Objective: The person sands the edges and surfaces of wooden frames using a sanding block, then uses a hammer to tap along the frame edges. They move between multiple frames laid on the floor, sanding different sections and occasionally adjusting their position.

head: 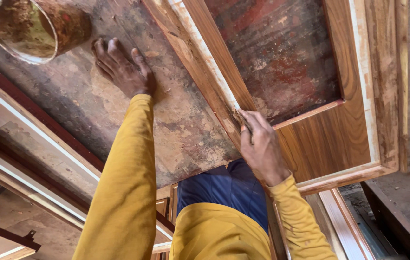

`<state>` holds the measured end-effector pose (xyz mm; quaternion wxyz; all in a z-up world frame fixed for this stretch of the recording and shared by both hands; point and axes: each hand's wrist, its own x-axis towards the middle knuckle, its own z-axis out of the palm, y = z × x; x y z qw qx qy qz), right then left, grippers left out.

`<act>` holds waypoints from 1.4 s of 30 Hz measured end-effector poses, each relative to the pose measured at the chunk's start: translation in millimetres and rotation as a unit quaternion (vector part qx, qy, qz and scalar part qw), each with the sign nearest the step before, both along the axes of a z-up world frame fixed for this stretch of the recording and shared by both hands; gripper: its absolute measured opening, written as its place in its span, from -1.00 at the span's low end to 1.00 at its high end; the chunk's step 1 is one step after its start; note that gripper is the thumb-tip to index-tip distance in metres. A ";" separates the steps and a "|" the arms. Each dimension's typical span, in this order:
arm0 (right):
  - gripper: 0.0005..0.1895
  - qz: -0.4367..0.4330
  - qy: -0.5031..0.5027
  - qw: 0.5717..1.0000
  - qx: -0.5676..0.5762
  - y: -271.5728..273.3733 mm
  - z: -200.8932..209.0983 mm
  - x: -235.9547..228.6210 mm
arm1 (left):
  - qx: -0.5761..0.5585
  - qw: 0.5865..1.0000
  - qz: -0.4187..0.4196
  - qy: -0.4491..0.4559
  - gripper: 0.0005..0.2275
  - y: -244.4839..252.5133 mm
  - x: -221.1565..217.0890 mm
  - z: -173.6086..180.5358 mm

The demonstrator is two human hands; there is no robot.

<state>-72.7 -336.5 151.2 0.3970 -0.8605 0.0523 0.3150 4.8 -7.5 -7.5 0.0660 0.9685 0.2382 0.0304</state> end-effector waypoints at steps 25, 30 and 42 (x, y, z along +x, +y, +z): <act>-0.54 0.056 -0.083 0.993 -0.066 28.9 -3.3 10.7 | -0.028 0.999 -0.008 -0.036 -0.61 -0.6 0.2 8.2; -0.38 0.113 -0.093 0.979 -0.139 53.2 -14.9 19.9 | -0.021 0.999 -0.007 -0.027 -0.63 2.7 2.4 -0.6; -0.58 0.023 0.059 0.994 0.092 15.8 20.0 32.7 | -0.005 1.000 -0.007 -0.018 -0.62 8.4 -1.5 -14.7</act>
